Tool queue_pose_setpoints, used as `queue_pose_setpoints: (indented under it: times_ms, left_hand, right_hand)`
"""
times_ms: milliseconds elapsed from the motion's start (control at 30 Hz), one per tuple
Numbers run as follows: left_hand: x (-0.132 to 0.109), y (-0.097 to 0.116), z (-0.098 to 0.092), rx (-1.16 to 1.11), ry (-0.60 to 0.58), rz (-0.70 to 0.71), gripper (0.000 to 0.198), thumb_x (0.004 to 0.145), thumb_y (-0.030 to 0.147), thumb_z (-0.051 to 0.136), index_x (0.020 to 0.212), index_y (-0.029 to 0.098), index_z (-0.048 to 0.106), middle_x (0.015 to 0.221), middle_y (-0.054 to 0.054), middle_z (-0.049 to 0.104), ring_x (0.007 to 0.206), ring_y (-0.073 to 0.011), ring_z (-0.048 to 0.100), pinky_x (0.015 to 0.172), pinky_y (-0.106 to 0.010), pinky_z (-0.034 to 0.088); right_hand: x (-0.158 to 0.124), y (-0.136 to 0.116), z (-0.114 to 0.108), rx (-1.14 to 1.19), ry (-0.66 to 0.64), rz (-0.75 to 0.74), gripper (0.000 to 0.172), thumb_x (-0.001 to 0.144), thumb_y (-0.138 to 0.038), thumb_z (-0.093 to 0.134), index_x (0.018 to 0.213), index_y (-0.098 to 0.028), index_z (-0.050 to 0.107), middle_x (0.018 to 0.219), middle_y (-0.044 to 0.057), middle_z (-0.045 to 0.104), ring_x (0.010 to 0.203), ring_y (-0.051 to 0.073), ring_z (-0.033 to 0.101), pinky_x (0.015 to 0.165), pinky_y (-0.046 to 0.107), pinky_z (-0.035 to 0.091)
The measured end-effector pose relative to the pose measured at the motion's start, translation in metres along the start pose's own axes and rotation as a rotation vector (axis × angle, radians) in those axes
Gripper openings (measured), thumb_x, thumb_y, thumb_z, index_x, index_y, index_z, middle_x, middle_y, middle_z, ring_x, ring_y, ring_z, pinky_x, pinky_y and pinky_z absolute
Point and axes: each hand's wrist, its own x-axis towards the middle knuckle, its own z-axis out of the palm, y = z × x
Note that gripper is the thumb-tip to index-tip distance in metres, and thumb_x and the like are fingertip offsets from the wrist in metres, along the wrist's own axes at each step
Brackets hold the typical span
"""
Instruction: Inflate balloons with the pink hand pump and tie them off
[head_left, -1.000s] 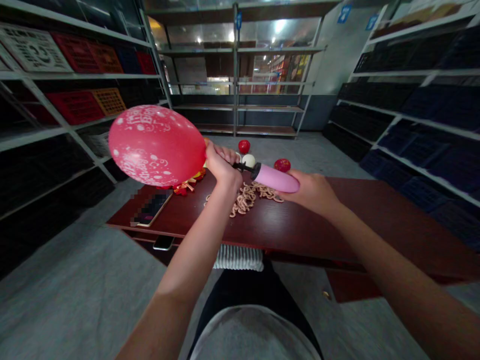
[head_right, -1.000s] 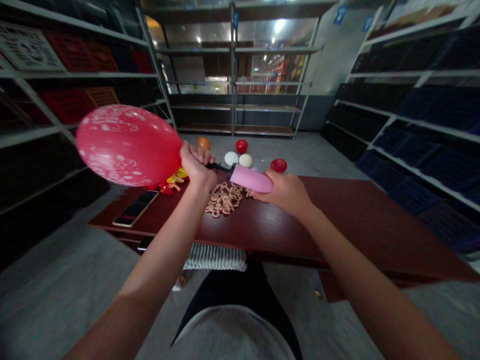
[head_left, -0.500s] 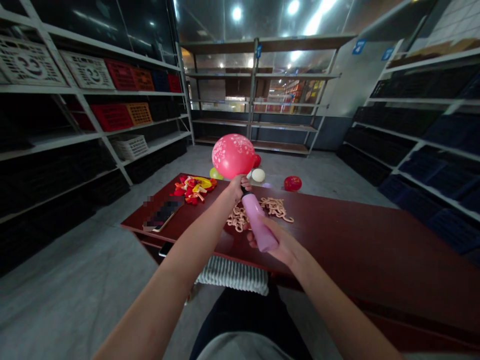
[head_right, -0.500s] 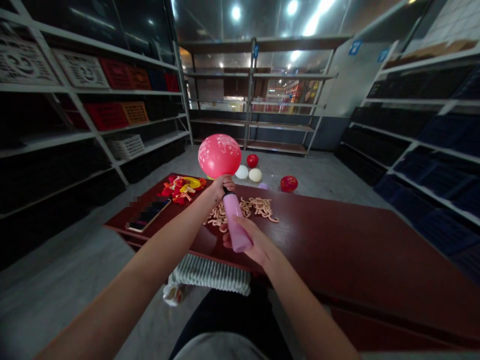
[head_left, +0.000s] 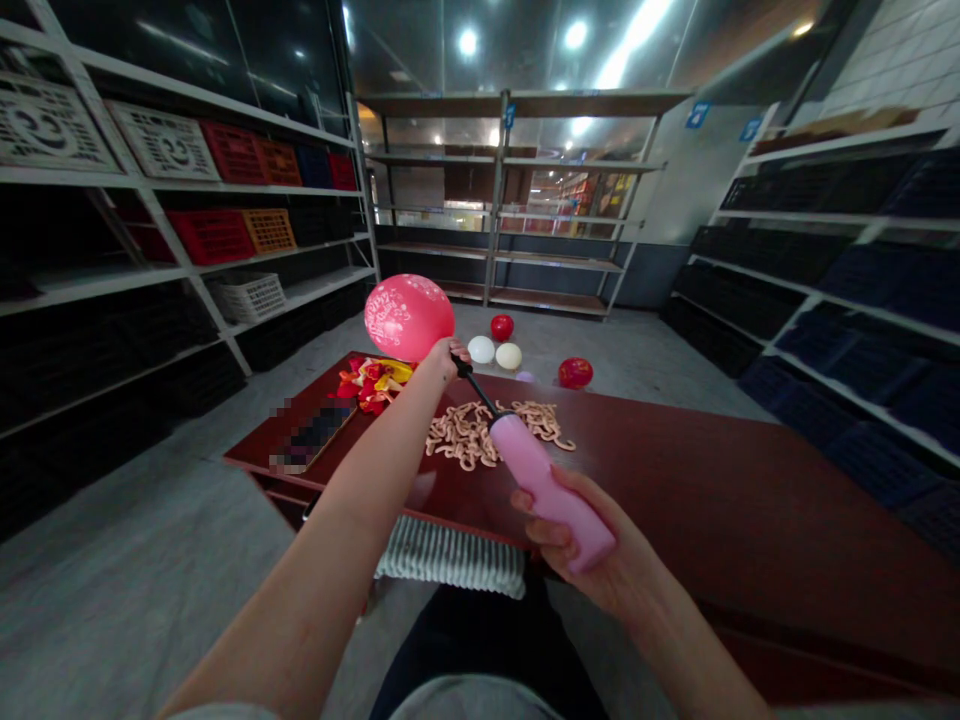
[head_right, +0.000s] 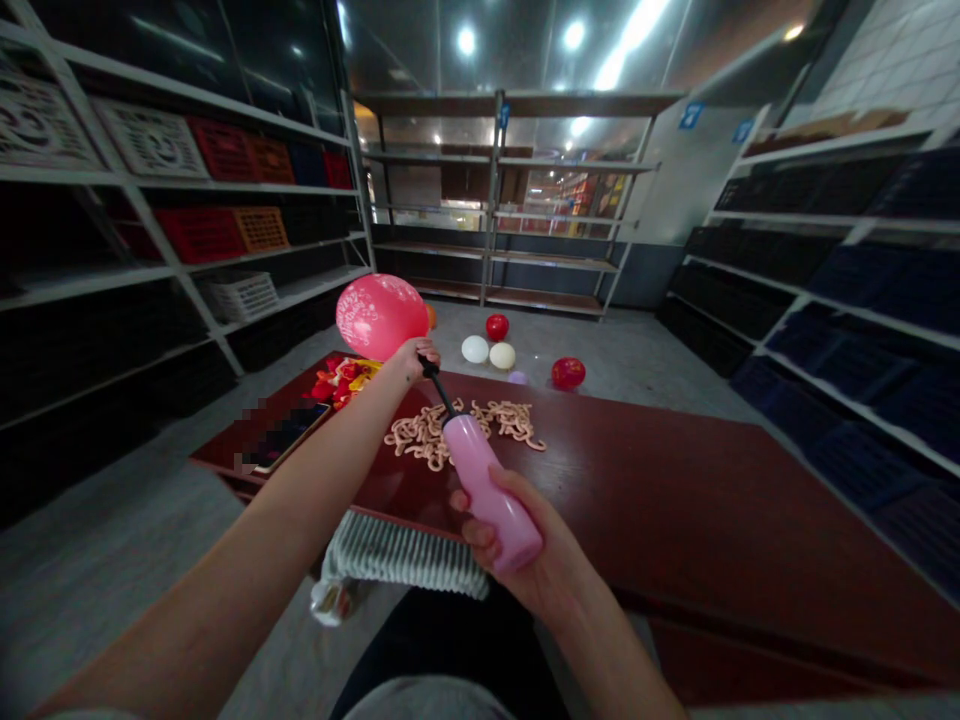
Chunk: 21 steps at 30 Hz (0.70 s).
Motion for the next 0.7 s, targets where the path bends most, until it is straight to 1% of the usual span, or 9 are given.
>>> queue_pose_setpoints:
  times_ms: [167,267,367,433,467,533,567,600,700]
  left_hand:
    - [0.002,0.001,-0.007,-0.039,0.02,0.027,0.038,0.096,0.033,0.061,0.128,0.014,0.059,0.127,-0.014,0.059,0.108,-0.0244,0.062,0.09,-0.044,0.055]
    - [-0.002,0.004,-0.015,-0.062,0.019,0.039,0.038,0.096,0.033,0.061,0.128,0.014,0.059,0.127,-0.014,0.059,0.108,-0.0246,0.062,0.09,-0.045,0.055]
    - [-0.01,0.007,-0.022,-0.081,-0.003,0.032,0.037,0.096,0.033,0.061,0.128,0.014,0.059,0.125,-0.013,0.06,0.105,-0.0233,0.063,0.087,-0.043,0.056]
    - [-0.017,0.007,-0.022,-0.094,-0.032,0.019,0.02,0.099,0.026,0.055,0.107,0.01,0.064,0.098,-0.009,0.065,0.079,-0.0151,0.064,0.069,-0.029,0.057]
    - [-0.021,0.006,-0.021,-0.101,-0.053,0.01,0.02,0.1,0.02,0.049,0.089,0.01,0.062,0.077,-0.004,0.061,0.061,-0.0105,0.057,0.057,-0.022,0.051]
    - [-0.029,0.001,-0.016,-0.118,-0.101,-0.007,0.039,0.099,0.009,0.038,0.061,0.016,0.042,0.049,0.003,0.037,0.038,-0.006,0.033,0.039,-0.018,0.034]
    - [-0.033,-0.002,-0.012,-0.126,-0.127,-0.013,0.043,0.098,0.006,0.035,0.057,0.018,0.031,0.044,0.005,0.027,0.034,-0.0056,0.025,0.037,-0.018,0.029]
    - [-0.038,-0.005,-0.008,-0.132,-0.152,-0.018,0.044,0.097,0.005,0.035,0.057,0.02,0.025,0.043,0.006,0.022,0.033,-0.0055,0.023,0.036,-0.018,0.026]
    - [-0.05,-0.013,0.004,-0.13,-0.202,-0.038,0.044,0.095,0.006,0.037,0.058,0.021,0.019,0.042,0.006,0.022,0.032,-0.0059,0.025,0.036,-0.019,0.025]
  right_hand:
    - [-0.004,-0.008,0.006,0.005,-0.012,0.031,0.022,0.083,-0.033,0.07,0.097,-0.022,0.056,0.079,-0.001,0.056,0.049,0.002,0.042,0.038,0.009,0.038]
    - [0.0,-0.015,0.005,0.071,-0.07,0.071,0.023,0.086,-0.032,0.066,0.102,-0.021,0.053,0.081,0.0,0.057,0.05,0.002,0.043,0.039,0.007,0.041]
    - [0.007,-0.021,0.007,0.131,-0.161,0.111,0.031,0.088,-0.03,0.063,0.111,-0.017,0.048,0.086,0.002,0.06,0.054,0.003,0.049,0.044,0.007,0.047]
    - [0.011,-0.025,0.013,0.162,-0.215,0.136,0.038,0.088,-0.027,0.064,0.116,-0.013,0.044,0.089,0.003,0.061,0.056,0.002,0.052,0.047,0.007,0.048]
    - [0.014,-0.028,0.018,0.172,-0.229,0.146,0.039,0.088,-0.027,0.063,0.117,-0.013,0.042,0.089,0.003,0.061,0.057,0.002,0.053,0.048,0.007,0.048]
    - [0.02,-0.034,0.029,0.187,-0.215,0.154,0.033,0.093,-0.03,0.058,0.116,-0.013,0.042,0.089,0.002,0.06,0.058,0.001,0.054,0.05,0.005,0.048]
    - [0.023,-0.036,0.035,0.195,-0.195,0.153,0.029,0.096,-0.033,0.053,0.114,-0.013,0.044,0.088,0.001,0.059,0.058,0.0,0.054,0.051,0.005,0.047]
    - [0.027,-0.038,0.041,0.206,-0.166,0.14,0.027,0.099,-0.036,0.048,0.112,-0.013,0.046,0.088,0.001,0.059,0.058,0.0,0.054,0.052,0.004,0.047]
    - [0.041,-0.042,0.052,0.213,-0.116,0.083,0.035,0.103,-0.042,0.035,0.105,-0.011,0.051,0.085,-0.001,0.058,0.058,-0.002,0.054,0.054,0.003,0.045]
